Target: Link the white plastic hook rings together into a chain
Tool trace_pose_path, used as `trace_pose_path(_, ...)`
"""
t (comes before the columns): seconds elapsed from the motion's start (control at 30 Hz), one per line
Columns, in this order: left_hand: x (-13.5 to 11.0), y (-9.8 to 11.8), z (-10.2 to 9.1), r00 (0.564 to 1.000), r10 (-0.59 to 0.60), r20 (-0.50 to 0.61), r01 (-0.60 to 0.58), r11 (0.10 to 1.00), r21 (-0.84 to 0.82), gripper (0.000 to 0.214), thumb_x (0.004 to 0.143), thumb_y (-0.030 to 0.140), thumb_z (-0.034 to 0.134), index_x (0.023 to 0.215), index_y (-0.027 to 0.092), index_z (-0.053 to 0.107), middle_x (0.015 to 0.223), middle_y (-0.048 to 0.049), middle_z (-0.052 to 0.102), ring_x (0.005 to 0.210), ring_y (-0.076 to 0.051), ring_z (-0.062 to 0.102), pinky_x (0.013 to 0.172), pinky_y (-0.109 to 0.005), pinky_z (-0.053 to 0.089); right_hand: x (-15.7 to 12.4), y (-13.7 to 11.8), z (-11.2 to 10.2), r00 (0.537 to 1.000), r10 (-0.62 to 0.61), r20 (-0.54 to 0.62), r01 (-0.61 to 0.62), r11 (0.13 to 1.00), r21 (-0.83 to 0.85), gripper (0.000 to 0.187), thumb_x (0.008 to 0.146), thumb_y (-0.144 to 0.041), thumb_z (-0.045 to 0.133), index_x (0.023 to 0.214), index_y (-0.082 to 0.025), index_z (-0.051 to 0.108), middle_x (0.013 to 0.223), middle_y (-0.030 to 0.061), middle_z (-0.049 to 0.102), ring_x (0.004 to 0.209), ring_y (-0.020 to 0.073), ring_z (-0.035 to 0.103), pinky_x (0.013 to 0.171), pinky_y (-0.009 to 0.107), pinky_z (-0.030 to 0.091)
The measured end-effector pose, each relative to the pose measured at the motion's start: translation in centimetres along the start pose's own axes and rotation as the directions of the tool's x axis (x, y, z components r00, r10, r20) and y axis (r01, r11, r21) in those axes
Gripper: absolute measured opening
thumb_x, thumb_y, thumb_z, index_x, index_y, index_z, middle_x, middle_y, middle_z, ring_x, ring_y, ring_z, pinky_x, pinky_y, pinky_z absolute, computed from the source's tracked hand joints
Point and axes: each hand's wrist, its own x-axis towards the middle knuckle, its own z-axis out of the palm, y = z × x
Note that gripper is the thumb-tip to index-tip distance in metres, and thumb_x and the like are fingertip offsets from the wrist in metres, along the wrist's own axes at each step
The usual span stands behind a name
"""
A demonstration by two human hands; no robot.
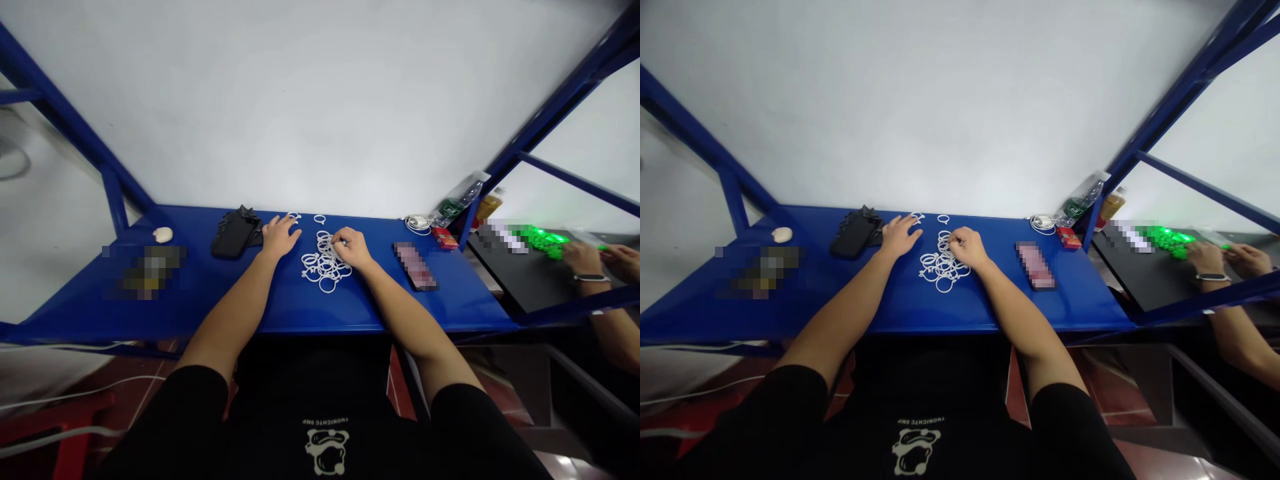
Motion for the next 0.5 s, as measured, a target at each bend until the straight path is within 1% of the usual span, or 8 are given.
trace_pose_path(0.03,0.0,-0.2,0.1,0.999,-0.013,0.047,0.012,1.0,0.023,0.048,0.1,0.046,0.062,0.145,0.03,0.066,0.161,-0.0086,0.057,0.151,-0.042,0.041,0.119,-0.064,0.029,0.0,0.1,0.1,1.0,-0.002,0.003,0.002,1.0,0.002,0.021,0.078,-0.009,0.055,0.072,-0.023,0.07,0.08,0.0028,0.076,0.079,0.0196,0.07,0.08,0.032,0.054)
trace_pose_path(0.1,0.0,-0.3,0.2,0.995,-0.023,0.101,0.016,0.998,0.068,0.051,0.101,0.046,0.061,0.149,0.03,0.063,0.159,-0.0096,0.059,0.149,-0.042,0.044,0.12,-0.064,0.027,-0.1,0.2,0.2,1.0,-0.002,-0.001,0.002,1.0,0.009,0.023,0.079,-0.01,0.054,0.072,-0.023,0.071,0.08,0.0025,0.076,0.08,0.0195,0.07,0.082,0.032,0.055)
trace_pose_path(0.17,-0.1,0.0,0.0,0.995,-0.032,0.1,0.021,0.993,0.116,0.049,0.1,0.046,0.061,0.145,0.028,0.066,0.151,-0.012,0.066,0.14,-0.042,0.052,0.117,-0.061,0.03,-0.2,0.2,0.2,1.0,0.009,0.0,-0.009,1.0,0.03,0.025,0.081,-0.011,0.053,0.079,-0.022,0.075,0.084,0.0024,0.078,0.082,0.0194,0.072,0.083,0.032,0.056)
trace_pose_path(0.23,-0.2,0.5,-0.3,0.995,-0.045,0.094,0.031,0.989,0.147,0.044,0.1,0.042,0.061,0.14,0.027,0.07,0.138,-0.0138,0.072,0.13,-0.041,0.06,0.111,-0.058,0.036,-0.3,0.2,0.3,1.0,0.023,0.017,-0.024,0.998,0.062,0.028,0.082,-0.012,0.053,0.09,-0.022,0.079,0.09,0.0025,0.08,0.083,0.0192,0.073,0.084,0.032,0.057)
trace_pose_path(0.3,-0.4,1.0,-0.6,0.992,-0.04,0.12,0.021,0.988,0.15,0.039,0.101,0.037,0.06,0.135,0.026,0.074,0.127,-0.0135,0.076,0.122,-0.038,0.065,0.106,-0.053,0.04,-0.3,0.3,0.3,0.999,0.018,0.039,-0.021,0.997,0.079,0.031,0.084,-0.014,0.054,0.098,-0.021,0.08,0.095,0.0034,0.081,0.086,0.0198,0.073,0.085,0.032,0.057)
trace_pose_path(0.37,-0.6,1.5,-1.0,0.989,-0.012,0.144,-0.008,0.991,0.134,0.033,0.102,0.034,0.057,0.127,0.026,0.077,0.121,-0.0125,0.078,0.118,-0.036,0.068,0.102,-0.05,0.042,-0.3,0.3,0.2,0.998,-0.01,0.06,0.007,0.998,0.065,0.031,0.086,-0.014,0.054,0.1,-0.021,0.081,0.099,0.0044,0.082,0.09,0.0212,0.073,0.089,0.035,0.057)
trace_pose_path(0.43,-0.9,2.1,-1.3,0.991,0.024,0.128,-0.037,0.994,0.098,0.03,0.104,0.035,0.056,0.119,0.026,0.08,0.119,-0.0113,0.078,0.117,-0.035,0.069,0.1,-0.048,0.043,-0.3,0.4,0.2,0.995,-0.043,0.093,0.04,0.999,0.03,0.03,0.089,-0.015,0.055,0.101,-0.022,0.081,0.101,0.0049,0.082,0.095,0.0225,0.072,0.094,0.037,0.056)
trace_pose_path(0.5,-1.2,2.8,-1.6,0.995,0.061,0.074,-0.064,0.997,0.032,0.028,0.105,0.035,0.055,0.117,0.027,0.079,0.117,-0.009,0.079,0.116,-0.032,0.07,0.1,-0.046,0.043,-0.2,0.5,0.1,0.992,-0.061,0.106,0.062,0.998,-0.006,0.027,0.092,-0.016,0.056,0.103,-0.022,0.081,0.103,0.0053,0.082,0.098,0.0232,0.071,0.096,0.039,0.055)
